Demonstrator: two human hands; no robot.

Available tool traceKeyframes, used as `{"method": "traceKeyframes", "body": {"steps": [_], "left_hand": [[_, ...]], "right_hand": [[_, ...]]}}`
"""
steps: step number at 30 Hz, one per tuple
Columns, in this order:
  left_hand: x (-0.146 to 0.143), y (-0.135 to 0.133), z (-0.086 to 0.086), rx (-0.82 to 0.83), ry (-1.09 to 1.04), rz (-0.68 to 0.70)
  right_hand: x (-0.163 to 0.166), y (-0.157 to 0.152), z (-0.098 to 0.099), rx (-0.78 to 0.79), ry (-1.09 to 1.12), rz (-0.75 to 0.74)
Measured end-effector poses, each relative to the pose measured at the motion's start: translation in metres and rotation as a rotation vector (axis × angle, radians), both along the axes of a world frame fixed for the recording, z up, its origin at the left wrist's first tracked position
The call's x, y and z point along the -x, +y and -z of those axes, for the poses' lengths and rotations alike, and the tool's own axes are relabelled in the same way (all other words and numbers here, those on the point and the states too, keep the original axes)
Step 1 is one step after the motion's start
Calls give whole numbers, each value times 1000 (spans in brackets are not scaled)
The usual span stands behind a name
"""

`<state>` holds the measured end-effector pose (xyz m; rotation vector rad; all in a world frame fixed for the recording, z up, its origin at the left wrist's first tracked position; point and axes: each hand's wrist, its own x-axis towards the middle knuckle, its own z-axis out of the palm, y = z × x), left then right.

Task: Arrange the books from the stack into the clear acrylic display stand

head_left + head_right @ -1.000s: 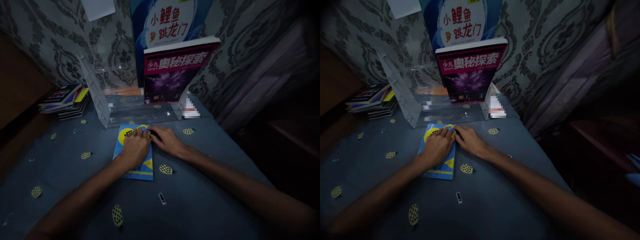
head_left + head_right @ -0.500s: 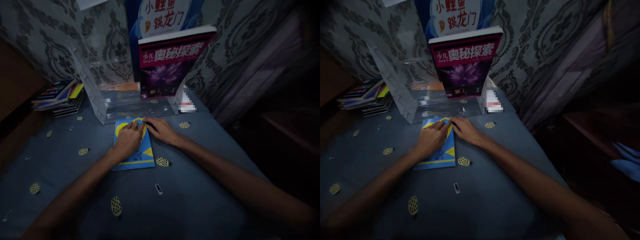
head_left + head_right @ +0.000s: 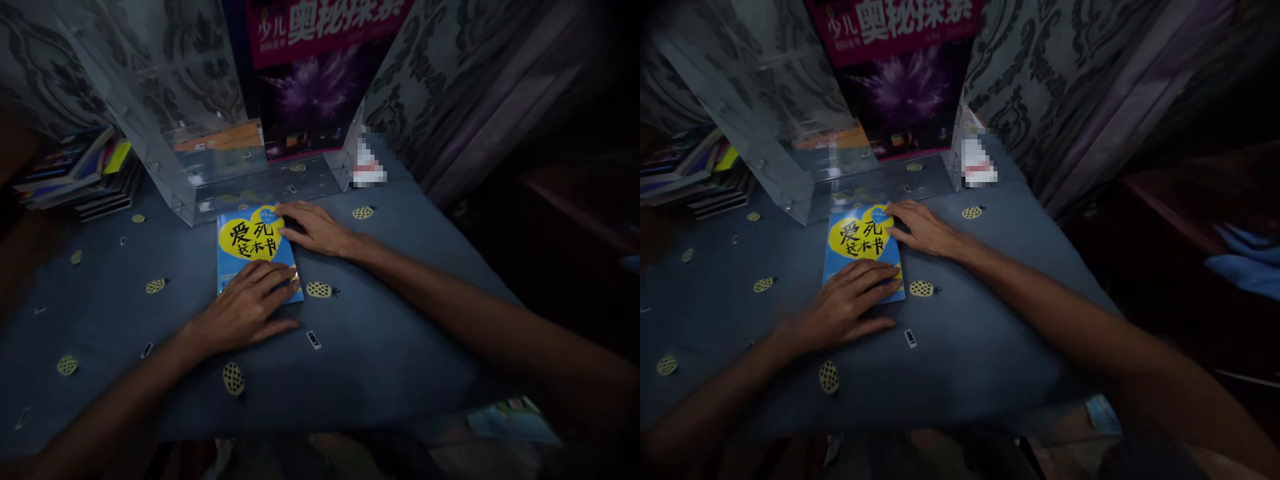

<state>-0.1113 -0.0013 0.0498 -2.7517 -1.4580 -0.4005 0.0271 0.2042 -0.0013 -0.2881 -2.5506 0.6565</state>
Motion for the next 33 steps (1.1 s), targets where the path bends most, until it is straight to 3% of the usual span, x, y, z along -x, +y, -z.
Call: {"method": "traceKeyframes", "body": {"steps": [8,15,22,33], "left_hand": [[-5,0,6,-155,62,-35],[-5,-4,10,-211,75,-38],[-8,-2,7,-280,84,-15],[-7,-5,11,-257,70,-40]], "right_hand": [[-18,-26,-3,-45,-40,-3],[-50,-55,-6,10,-46,-109],[-58,-53,-8,63,-109,-155],[-59,-50,-13,128,-130,-171]]}}
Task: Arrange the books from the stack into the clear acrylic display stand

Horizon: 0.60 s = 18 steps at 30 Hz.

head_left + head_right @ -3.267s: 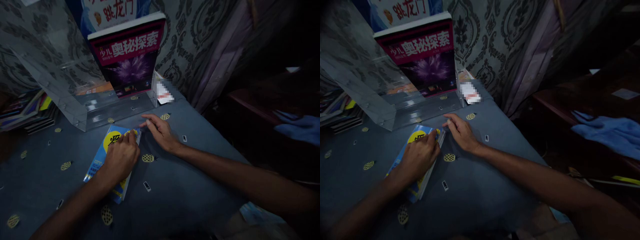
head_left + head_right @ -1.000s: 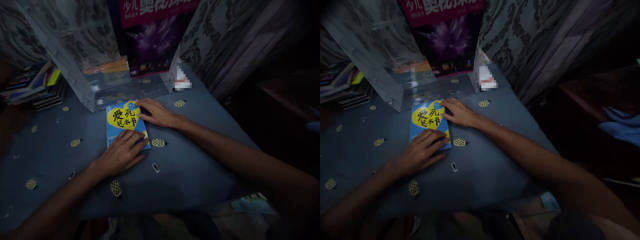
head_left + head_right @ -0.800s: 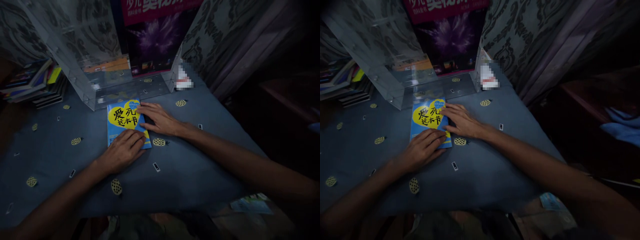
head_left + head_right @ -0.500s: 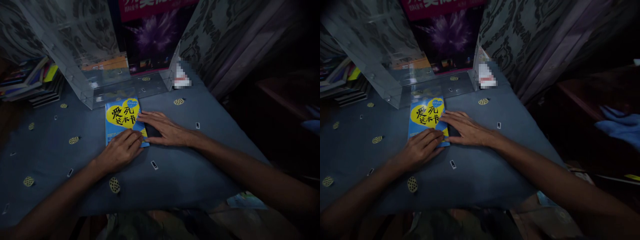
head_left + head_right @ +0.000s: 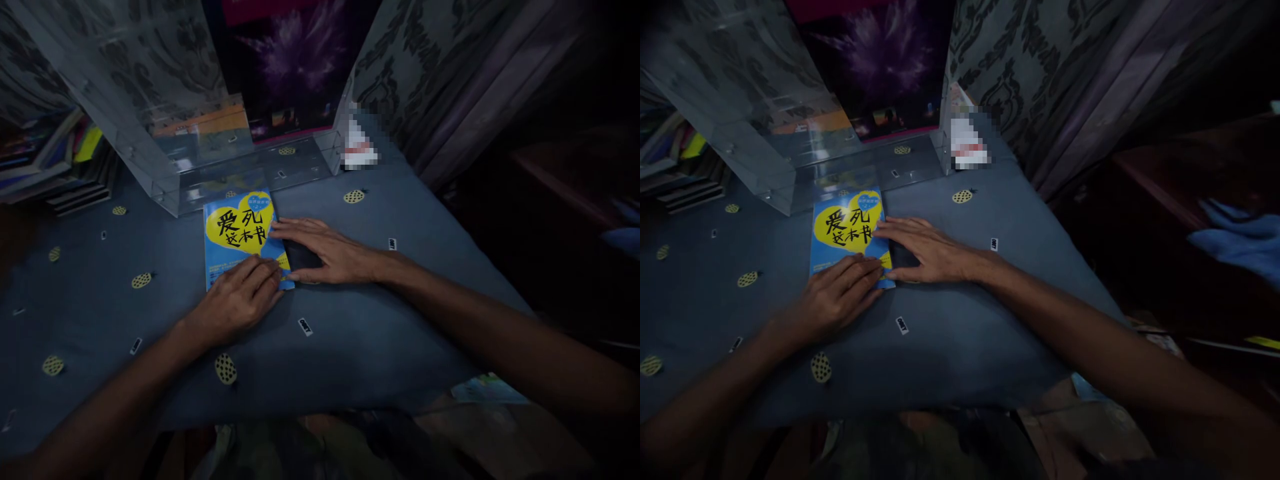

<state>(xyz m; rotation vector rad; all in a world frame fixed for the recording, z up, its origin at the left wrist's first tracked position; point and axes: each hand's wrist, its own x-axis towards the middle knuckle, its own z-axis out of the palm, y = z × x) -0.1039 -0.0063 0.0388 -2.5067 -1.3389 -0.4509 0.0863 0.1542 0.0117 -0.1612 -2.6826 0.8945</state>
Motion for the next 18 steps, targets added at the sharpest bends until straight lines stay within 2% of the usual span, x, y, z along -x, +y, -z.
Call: {"method": "traceKeyframes", "body": {"steps": [11,18], "left_hand": [[-3,4,-8,-50,25,22],[-2,3,-5,-39,-7,16]], "right_hand": [[0,1,1,30,20,-3],[0,-1,-1,4,-4,-1]]}}
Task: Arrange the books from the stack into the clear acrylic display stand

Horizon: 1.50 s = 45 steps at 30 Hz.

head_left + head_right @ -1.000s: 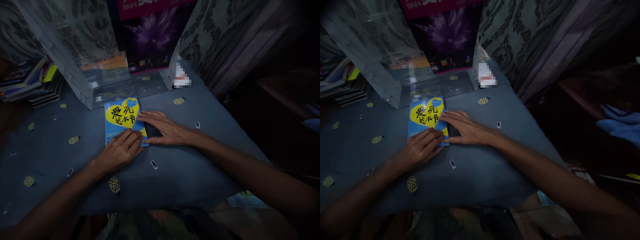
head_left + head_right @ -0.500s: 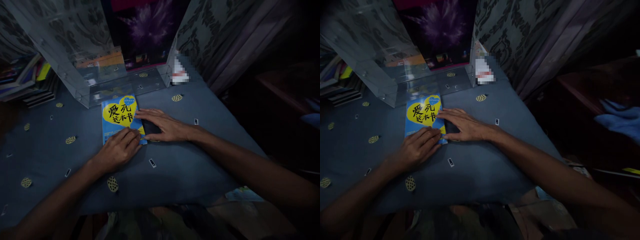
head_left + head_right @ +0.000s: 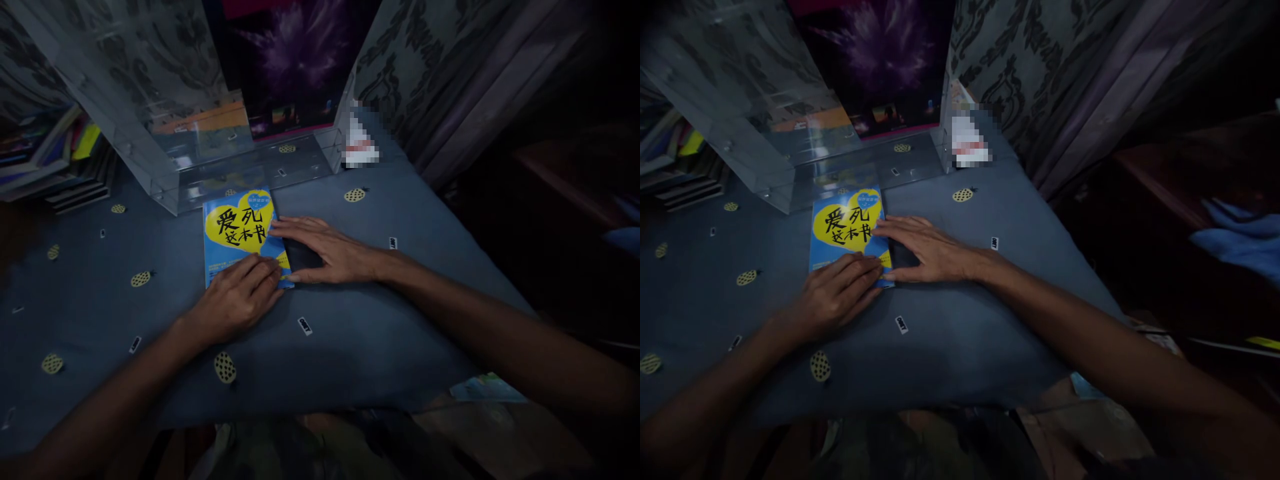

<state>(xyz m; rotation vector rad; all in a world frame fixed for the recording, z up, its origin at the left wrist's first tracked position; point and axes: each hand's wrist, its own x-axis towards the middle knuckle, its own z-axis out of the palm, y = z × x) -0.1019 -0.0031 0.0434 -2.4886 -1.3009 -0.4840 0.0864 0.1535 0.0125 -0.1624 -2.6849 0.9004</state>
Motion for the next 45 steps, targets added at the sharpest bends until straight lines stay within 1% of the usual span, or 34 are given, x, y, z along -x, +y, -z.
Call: {"method": "traceKeyframes", "body": {"steps": [7,12,15,18,24,26,28,32,41,45], "left_hand": [[1,0,0,11,-20,11],[1,0,1,51,-14,-18],[7,-5,2,108,-12,-7],[25,-21,3,167,-22,-11],[71,-76,2,180,-45,-122],[78,-88,3,197,-52,-141],[79,-93,4,208,-52,-143],[70,-85,4,197,-21,-90],[32,-41,3,226,30,43],[18,-25,5,249,48,68]], "right_hand": [[-2,-1,4,-34,-4,-13],[-2,0,6,-37,-12,-14],[-1,1,6,-29,-17,-11],[0,2,6,-20,-14,-12],[0,3,7,-10,-22,-2],[0,4,8,-9,-15,-4],[0,4,9,-17,-5,-5],[0,4,9,-37,3,-12],[-1,2,3,-17,-33,-7],[-2,2,-1,-13,-31,-29]]}}
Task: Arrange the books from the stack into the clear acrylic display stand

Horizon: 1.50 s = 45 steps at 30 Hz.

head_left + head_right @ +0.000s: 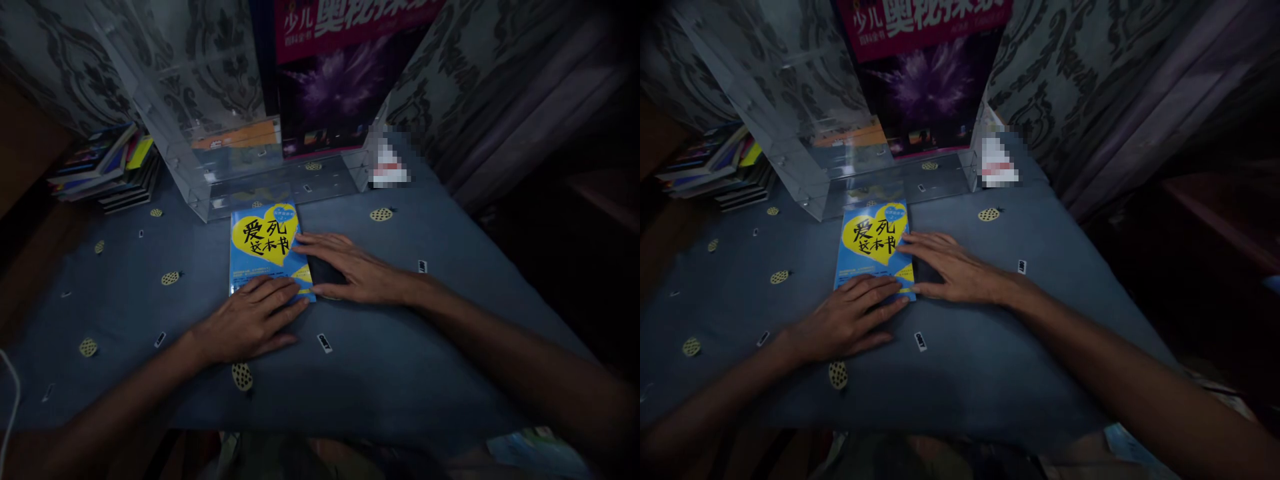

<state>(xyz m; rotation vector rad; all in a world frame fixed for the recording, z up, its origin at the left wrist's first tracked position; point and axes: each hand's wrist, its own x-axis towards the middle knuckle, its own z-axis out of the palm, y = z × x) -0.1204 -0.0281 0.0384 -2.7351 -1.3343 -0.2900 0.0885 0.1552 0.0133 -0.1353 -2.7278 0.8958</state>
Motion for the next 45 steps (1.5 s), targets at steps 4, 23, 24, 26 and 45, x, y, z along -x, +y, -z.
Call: {"method": "traceKeyframes", "body": {"steps": [4,23,24,26,45], "left_hand": [[-7,8,-2,14,11,2],[2,39,-11,57,-17,-50],[4,45,-11,55,-20,-56],[7,57,-11,51,-28,-78],[37,132,7,32,-57,-298]], "right_hand": [[0,0,0,3,29,0],[2,-2,-4,113,170,125],[2,-1,-4,115,184,141],[2,-1,-5,108,206,174],[17,1,4,-151,151,118]]}}
